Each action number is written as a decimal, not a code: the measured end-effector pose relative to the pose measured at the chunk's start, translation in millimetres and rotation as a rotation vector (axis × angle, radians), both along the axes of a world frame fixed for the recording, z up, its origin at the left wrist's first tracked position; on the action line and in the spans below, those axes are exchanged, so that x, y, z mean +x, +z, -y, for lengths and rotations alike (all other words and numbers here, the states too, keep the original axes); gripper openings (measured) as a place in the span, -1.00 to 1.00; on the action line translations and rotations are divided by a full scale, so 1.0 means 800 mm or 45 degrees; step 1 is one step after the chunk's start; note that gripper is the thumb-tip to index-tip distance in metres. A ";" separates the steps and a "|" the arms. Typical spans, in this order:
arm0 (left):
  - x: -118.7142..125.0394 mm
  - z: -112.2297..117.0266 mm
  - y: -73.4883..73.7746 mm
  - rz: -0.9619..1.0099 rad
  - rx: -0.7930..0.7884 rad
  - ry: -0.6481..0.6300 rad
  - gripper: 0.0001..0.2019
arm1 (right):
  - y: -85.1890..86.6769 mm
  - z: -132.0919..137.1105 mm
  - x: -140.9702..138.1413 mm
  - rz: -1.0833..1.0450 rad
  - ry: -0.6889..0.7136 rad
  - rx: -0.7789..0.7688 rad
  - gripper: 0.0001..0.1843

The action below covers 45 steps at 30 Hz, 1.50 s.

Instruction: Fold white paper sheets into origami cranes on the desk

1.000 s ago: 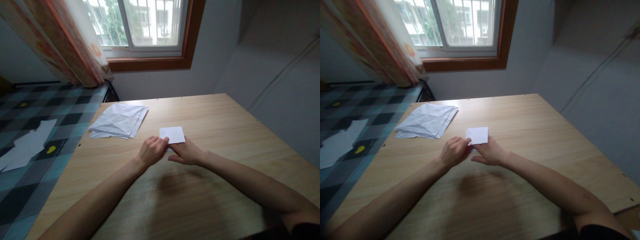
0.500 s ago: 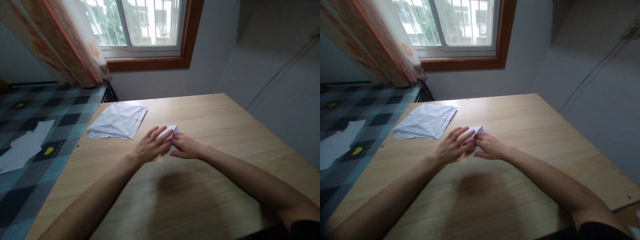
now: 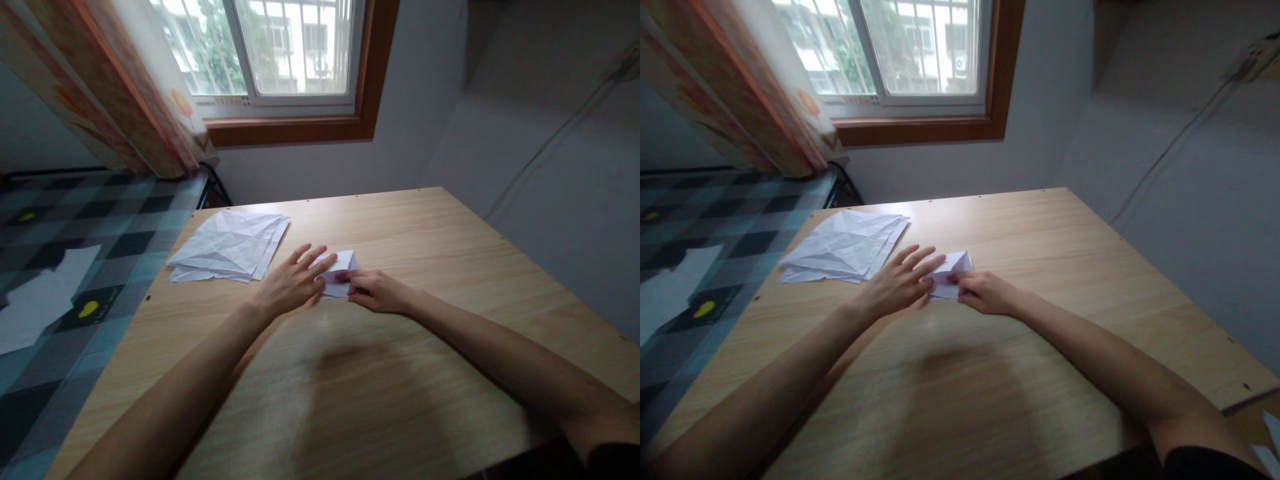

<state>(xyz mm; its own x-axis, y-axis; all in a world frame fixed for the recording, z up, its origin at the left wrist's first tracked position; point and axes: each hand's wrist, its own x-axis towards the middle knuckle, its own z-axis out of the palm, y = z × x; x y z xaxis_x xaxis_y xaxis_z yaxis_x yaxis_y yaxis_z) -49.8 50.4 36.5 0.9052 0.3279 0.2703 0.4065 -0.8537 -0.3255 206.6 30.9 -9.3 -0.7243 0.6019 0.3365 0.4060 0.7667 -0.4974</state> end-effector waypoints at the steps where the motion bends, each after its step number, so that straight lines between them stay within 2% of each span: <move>1: 0.000 -0.001 0.000 0.019 -0.021 -0.002 -0.89 | 0.001 0.001 0.001 -0.002 0.005 0.024 -0.89; 4: 0.001 -0.003 -0.004 0.068 -0.099 -0.001 -0.87 | -0.001 0.006 0.004 0.008 -0.047 0.153 -0.87; 7: 0.003 -0.004 -0.009 0.114 -0.141 0.027 -0.91 | -0.006 0.011 0.006 0.016 -0.193 0.228 -0.84; 11: 0.010 -0.006 -0.011 0.200 -0.287 0.100 -0.82 | -0.008 0.016 0.005 -0.031 -0.321 0.201 -0.82; 16: 0.023 -0.011 -0.018 0.325 -0.514 0.304 -0.77 | -0.009 0.014 0.003 -0.068 -0.393 0.183 -0.83; 21: 0.034 -0.016 -0.029 0.519 -0.537 0.482 -0.84 | -0.012 0.013 0.003 -0.058 -0.452 0.146 -0.95; 23: 0.036 -0.015 -0.031 0.590 -0.538 0.489 -0.85 | -0.012 0.014 0.003 -0.077 -0.445 0.150 -0.87; 29: 0.036 -0.015 -0.047 0.788 -0.562 0.447 -0.09 | -0.012 0.014 0.004 0.107 -0.256 0.306 -0.64; 31: 0.037 -0.019 -0.055 0.916 -0.584 0.442 0.05 | -0.014 0.013 0.005 0.159 -0.253 0.328 -0.64; 33: 0.038 -0.024 -0.059 1.060 -0.665 0.460 0.10 | -0.015 0.012 0.006 0.183 -0.255 0.333 -0.65; 35: 0.038 -0.031 -0.058 1.169 -0.791 0.511 0.06 | -0.015 0.011 0.007 0.202 -0.248 0.338 -0.66; 36: 0.038 -0.035 -0.056 1.194 -0.852 0.547 -0.02 | -0.015 0.011 0.008 0.209 -0.242 0.342 -0.66; 37: 0.038 -0.038 -0.053 1.197 -0.903 0.590 -0.18 | -0.015 0.011 0.009 0.214 -0.234 0.347 -0.66; 39: 0.037 -0.044 -0.047 1.164 -0.950 0.669 -0.64 | -0.014 0.011 0.010 0.216 -0.218 0.353 -0.66; 40: 0.036 -0.047 -0.045 1.149 -0.954 0.699 -0.77 | -0.014 0.012 0.010 0.218 -0.210 0.352 -0.66; 45: 0.040 -0.060 -0.042 1.151 -0.940 0.732 -0.54 | -0.010 0.021 0.010 0.240 -0.208 0.353 -0.66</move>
